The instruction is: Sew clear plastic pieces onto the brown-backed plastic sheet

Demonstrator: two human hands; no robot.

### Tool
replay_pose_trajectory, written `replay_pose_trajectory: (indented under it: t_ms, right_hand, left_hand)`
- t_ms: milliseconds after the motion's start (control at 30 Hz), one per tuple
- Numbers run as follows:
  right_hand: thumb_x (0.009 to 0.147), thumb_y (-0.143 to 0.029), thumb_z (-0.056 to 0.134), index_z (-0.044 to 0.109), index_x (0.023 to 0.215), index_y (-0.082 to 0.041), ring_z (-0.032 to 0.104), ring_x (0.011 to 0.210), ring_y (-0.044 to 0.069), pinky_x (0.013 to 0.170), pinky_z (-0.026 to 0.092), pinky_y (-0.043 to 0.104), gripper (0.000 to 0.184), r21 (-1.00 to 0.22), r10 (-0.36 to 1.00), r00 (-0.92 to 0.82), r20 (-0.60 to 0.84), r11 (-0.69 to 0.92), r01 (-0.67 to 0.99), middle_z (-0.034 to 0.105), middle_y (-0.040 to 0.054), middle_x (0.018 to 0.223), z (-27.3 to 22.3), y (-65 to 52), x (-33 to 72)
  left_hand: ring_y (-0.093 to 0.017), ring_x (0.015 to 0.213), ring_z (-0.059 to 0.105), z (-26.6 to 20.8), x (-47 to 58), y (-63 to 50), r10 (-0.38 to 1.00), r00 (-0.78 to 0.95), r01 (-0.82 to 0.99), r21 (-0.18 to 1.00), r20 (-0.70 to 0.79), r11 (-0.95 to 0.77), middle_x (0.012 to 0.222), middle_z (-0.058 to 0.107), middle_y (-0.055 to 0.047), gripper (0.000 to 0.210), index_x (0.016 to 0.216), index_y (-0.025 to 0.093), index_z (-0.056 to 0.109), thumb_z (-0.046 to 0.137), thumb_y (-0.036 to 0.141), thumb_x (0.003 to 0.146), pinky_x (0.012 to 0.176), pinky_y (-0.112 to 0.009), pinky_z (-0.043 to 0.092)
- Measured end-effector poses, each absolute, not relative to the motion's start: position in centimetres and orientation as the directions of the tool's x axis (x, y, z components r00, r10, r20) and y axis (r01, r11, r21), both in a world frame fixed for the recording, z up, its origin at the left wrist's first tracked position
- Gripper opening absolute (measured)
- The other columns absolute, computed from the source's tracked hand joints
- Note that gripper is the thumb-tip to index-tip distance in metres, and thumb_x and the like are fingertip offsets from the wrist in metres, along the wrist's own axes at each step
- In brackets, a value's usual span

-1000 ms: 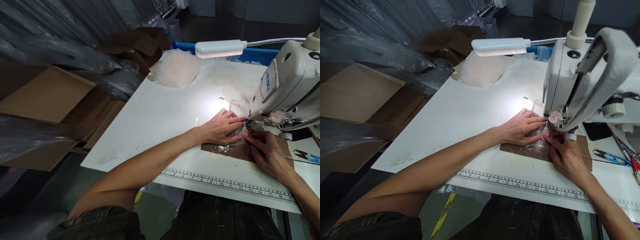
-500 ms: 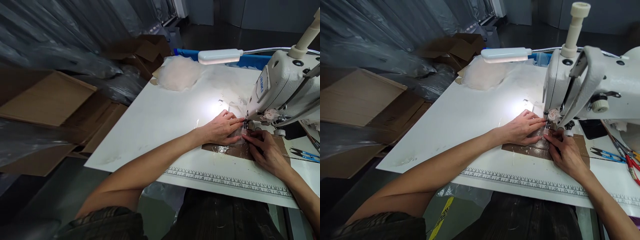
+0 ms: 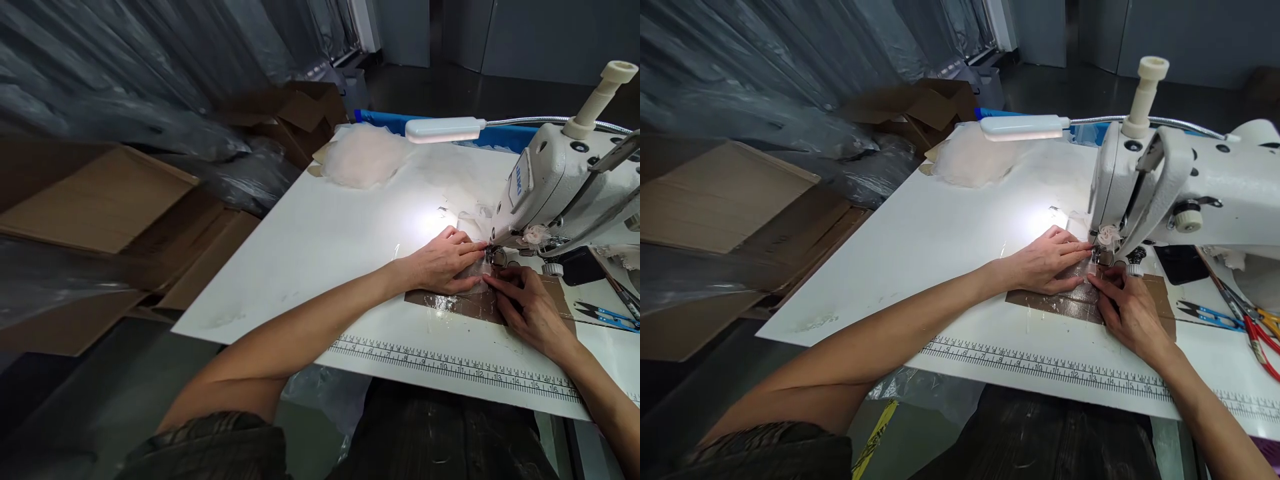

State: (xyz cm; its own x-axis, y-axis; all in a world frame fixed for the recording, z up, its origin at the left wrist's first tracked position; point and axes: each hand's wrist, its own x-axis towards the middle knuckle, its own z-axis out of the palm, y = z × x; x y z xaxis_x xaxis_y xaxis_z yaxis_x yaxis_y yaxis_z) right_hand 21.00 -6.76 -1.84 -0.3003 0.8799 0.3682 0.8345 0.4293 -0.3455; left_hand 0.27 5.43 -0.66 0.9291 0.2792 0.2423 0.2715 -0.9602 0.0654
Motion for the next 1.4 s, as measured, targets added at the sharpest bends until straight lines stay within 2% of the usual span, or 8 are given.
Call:
replay_pose_trajectory:
  t_ms: [533, 800, 867, 967, 1067, 1200, 1300, 1400]
  right_hand:
    - [0.096, -0.025, 0.045, 0.072, 0.119, -0.029, 0.061, 0.095, 0.025, 0.078, 0.057, 0.043, 0.036, -0.372, 0.883, -0.279, 0.377, 0.42, 0.828, 0.059, 0.0119, 0.106, -2.1, -6.7, 21.0]
    - [0.095, -0.029, 0.045, 0.071, 0.12, -0.028, 0.06, 0.098, 0.026, 0.081, 0.056, 0.045, 0.036, -0.394, 0.899, -0.274, 0.343, 0.402, 0.826, 0.06, 0.0121, 0.108, -2.0, -6.8, 21.1]
    - [0.095, -0.029, 0.045, 0.071, 0.121, -0.027, 0.06, 0.099, 0.026, 0.082, 0.056, 0.045, 0.037, -0.393, 0.899, -0.268, 0.346, 0.398, 0.829, 0.06, 0.0123, 0.108, -2.1, -6.8, 21.1]
    - [0.096, -0.03, 0.044, 0.07, 0.123, -0.026, 0.06, 0.097, 0.025, 0.081, 0.056, 0.045, 0.038, -0.394, 0.905, -0.269, 0.329, 0.39, 0.832, 0.06, 0.0124, 0.108, -2.1, -6.8, 21.2]
    - [0.096, -0.031, 0.044, 0.069, 0.124, -0.025, 0.06, 0.098, 0.025, 0.082, 0.056, 0.044, 0.039, -0.395, 0.915, -0.269, 0.301, 0.377, 0.838, 0.06, 0.0127, 0.109, -2.0, -6.8, 21.2]
    - [0.095, -0.029, 0.045, 0.07, 0.123, -0.026, 0.059, 0.096, 0.024, 0.082, 0.056, 0.043, 0.038, -0.384, 0.914, -0.263, 0.308, 0.372, 0.845, 0.06, 0.0121, 0.11, -1.9, -6.8, 21.1]
    - [0.095, -0.027, 0.045, 0.07, 0.123, -0.023, 0.058, 0.094, 0.024, 0.082, 0.056, 0.042, 0.038, -0.365, 0.893, -0.274, 0.357, 0.403, 0.839, 0.059, 0.0125, 0.108, -2.0, -6.8, 21.0]
    - [0.094, -0.025, 0.046, 0.069, 0.123, -0.022, 0.058, 0.093, 0.024, 0.08, 0.056, 0.041, 0.037, -0.354, 0.878, -0.282, 0.386, 0.423, 0.834, 0.059, 0.0122, 0.106, -2.1, -6.8, 20.9]
  left_hand:
    - [-0.027, 0.103, 0.055, -0.5, 0.2, 5.3, 0.281, 0.934, 0.279, 0.042, 0.222, -0.959, 0.139, 0.057, -0.015, 0.052, 0.13, 0.007, 0.056, 0.042, 0.045, 0.098, 0.089, -0.041, 0.038]
    - [-0.027, 0.103, 0.055, -0.5, 0.2, 5.6, 0.243, 0.926, 0.248, 0.022, 0.288, -0.969, 0.132, 0.061, -0.016, 0.046, 0.119, 0.011, 0.062, 0.04, 0.045, 0.099, 0.087, -0.041, 0.039]
    - [-0.025, 0.097, 0.057, -0.2, -0.1, 5.8, 0.203, 0.923, 0.197, 0.051, 0.327, -0.979, 0.12, 0.067, -0.013, 0.038, 0.113, 0.013, 0.065, 0.042, 0.04, 0.099, 0.085, -0.04, 0.04]
    - [-0.019, 0.086, 0.058, 0.2, -0.6, 5.9, 0.117, 0.932, 0.063, 0.165, 0.343, -0.984, 0.102, 0.071, -0.006, 0.022, 0.101, 0.02, 0.068, 0.051, 0.032, 0.094, 0.081, -0.035, 0.042]
    - [-0.016, 0.084, 0.059, 0.0, -0.7, 5.7, 0.07, 0.94, -0.009, 0.227, 0.335, -0.974, 0.099, 0.071, -0.004, 0.015, 0.095, 0.023, 0.07, 0.055, 0.028, 0.092, 0.077, -0.032, 0.044]
    - [-0.014, 0.078, 0.059, -0.7, -0.3, 5.4, 0.056, 0.926, 0.021, 0.097, 0.373, -0.995, 0.094, 0.072, -0.005, 0.029, 0.08, 0.02, 0.068, 0.045, 0.021, 0.097, 0.071, -0.031, 0.042]
    - [-0.014, 0.076, 0.059, -0.9, -0.1, 5.3, -0.007, 0.906, -0.003, -0.009, 0.424, -1.0, 0.096, 0.072, -0.005, 0.029, 0.078, 0.018, 0.066, 0.043, 0.017, 0.096, 0.07, -0.032, 0.041]
    - [-0.014, 0.078, 0.06, -0.9, -0.1, 5.4, -0.035, 0.914, -0.027, -0.024, 0.403, -0.999, 0.097, 0.073, -0.004, 0.028, 0.08, 0.019, 0.065, 0.042, 0.015, 0.095, 0.072, -0.032, 0.042]
